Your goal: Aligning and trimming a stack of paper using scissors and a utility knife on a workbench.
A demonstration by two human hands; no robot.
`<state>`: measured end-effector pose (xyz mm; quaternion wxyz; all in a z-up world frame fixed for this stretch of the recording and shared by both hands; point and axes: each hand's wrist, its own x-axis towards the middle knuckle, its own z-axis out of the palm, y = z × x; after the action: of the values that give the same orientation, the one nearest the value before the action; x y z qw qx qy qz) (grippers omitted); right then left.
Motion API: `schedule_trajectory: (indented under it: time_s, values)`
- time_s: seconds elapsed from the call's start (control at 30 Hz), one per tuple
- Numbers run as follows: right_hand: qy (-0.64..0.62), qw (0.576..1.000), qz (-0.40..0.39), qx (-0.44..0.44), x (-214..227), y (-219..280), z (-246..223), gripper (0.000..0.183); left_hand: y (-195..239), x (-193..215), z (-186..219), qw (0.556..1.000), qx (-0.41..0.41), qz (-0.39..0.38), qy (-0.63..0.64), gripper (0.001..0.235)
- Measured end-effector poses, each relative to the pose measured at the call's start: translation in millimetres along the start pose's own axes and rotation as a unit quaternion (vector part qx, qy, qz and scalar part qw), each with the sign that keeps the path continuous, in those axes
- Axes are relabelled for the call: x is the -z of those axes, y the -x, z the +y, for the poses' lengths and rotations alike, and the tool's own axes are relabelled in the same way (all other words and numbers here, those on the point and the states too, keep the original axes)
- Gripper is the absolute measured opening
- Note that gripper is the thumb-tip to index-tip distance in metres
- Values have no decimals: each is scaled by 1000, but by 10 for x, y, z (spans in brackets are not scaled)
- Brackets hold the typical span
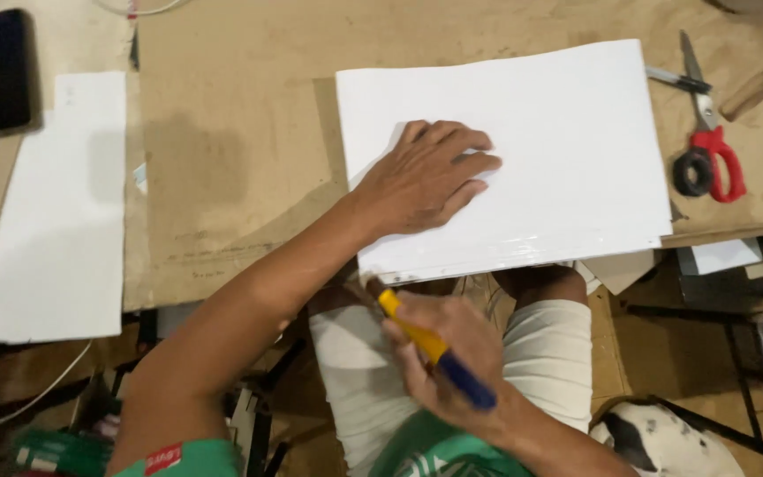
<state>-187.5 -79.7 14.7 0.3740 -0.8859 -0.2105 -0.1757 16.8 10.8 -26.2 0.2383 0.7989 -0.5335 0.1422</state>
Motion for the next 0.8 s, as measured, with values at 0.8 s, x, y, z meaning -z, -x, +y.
schedule_trajectory:
  time_s: [0.8]
  values:
    - [173, 908, 204, -323, 1835, 677, 1569, 24, -106, 197, 116, 998, 22, -61, -19, 56]
